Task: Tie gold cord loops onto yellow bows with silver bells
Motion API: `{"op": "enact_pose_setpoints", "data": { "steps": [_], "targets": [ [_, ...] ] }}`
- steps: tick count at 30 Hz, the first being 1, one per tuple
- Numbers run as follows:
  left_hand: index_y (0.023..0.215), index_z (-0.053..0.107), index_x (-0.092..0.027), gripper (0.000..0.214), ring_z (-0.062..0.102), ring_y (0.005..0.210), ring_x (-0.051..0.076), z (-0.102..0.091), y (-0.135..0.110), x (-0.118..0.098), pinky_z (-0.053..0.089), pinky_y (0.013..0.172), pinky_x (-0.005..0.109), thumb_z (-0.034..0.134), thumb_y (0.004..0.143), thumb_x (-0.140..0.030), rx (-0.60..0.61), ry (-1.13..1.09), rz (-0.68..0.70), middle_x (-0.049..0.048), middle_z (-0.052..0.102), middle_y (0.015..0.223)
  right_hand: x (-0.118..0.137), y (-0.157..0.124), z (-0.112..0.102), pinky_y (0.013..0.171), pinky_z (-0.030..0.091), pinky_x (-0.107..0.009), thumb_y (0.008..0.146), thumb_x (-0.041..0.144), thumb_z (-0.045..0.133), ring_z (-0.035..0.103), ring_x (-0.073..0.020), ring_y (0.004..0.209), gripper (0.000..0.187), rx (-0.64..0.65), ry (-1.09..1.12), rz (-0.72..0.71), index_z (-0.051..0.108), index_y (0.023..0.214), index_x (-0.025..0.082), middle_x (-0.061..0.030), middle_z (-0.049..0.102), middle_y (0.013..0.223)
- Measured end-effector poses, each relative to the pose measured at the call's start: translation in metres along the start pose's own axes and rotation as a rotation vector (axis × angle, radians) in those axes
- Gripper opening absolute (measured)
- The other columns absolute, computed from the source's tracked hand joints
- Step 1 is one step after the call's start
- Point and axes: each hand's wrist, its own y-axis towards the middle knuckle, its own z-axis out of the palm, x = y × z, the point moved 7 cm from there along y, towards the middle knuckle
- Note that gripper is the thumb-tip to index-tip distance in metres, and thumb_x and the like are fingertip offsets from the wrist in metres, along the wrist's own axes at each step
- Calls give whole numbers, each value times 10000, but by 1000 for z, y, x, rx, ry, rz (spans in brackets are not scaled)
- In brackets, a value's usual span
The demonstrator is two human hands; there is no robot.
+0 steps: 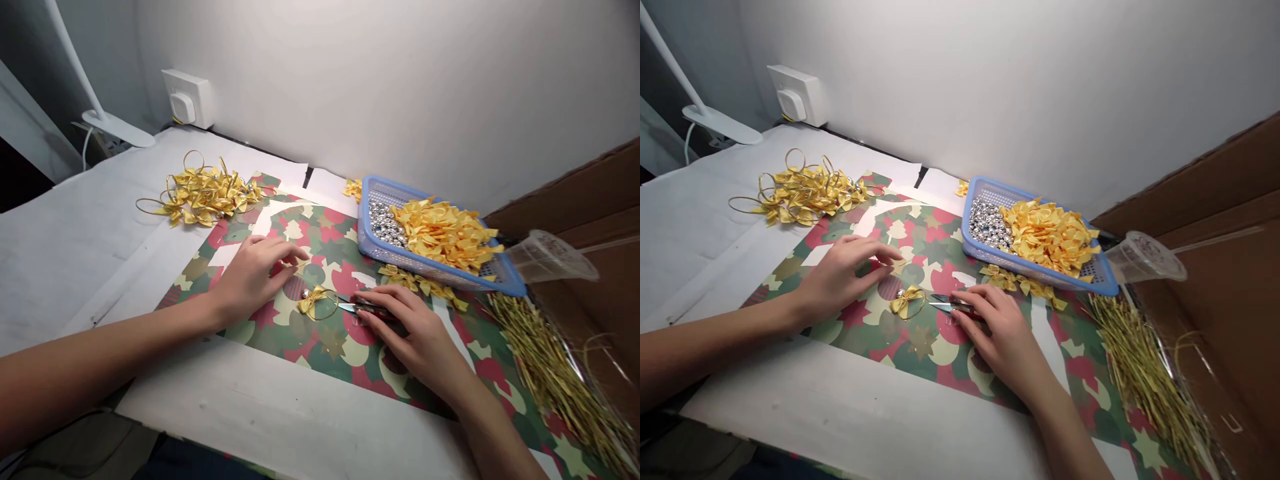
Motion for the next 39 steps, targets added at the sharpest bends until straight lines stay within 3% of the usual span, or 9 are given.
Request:
{"op": "enact_pose_setpoints", "data": {
  "steps": [4,8,12,16,22,28,39],
  "targets": [
    [988,612,-223,243,577,1002,181,-5,-1,-7,380,866,359,472,856,-74,-55,55,60,49,639,1030,11,2,-3,764,522,-340,907,274,528,623,-215,912,204,-124,82,57,611,1086,221,-85,621,998],
    [797,575,-187,72,578,684,141,-2,-5,-18,360,734,327,544,840,-235,22,52,66,-12,635,730,28,9,-1,693,535,-287,936,249,466,635,-172,833,221,-218,246,119,582,1122,225,-68,628,979],
    [624,502,-172,260,548,608,119,11,-13,-28,318,682,312,575,822,-323,150,45,89,-37,594,624,49,17,10,771,532,-285,914,194,487,627,-182,953,234,-146,302,-3,606,1116,208,-79,635,1054],
    [666,504,-172,194,565,685,143,19,-17,-27,310,687,309,582,798,-291,190,62,74,-29,599,681,48,16,19,681,534,-259,893,167,523,640,-151,767,140,-74,342,28,639,967,195,-55,660,919],
    [796,486,-188,112,572,718,164,20,-17,-25,347,710,314,556,808,-275,195,19,47,-10,612,766,50,13,14,675,543,-276,902,157,492,621,-145,776,309,-157,258,1,546,1199,222,-89,597,1092],
    [837,472,-199,60,593,708,156,21,-19,-25,382,729,322,523,807,-194,167,-74,27,-15,634,778,48,12,15,648,548,-261,891,126,502,654,-156,771,195,-164,284,-2,643,999,208,-58,671,911],
    [824,441,-204,112,564,663,141,20,-20,-23,412,692,319,530,765,-173,149,-112,-11,-21,609,740,49,9,14,576,508,-247,873,89,506,624,-146,691,151,-213,191,22,619,885,187,-38,679,803]
  ]
}}
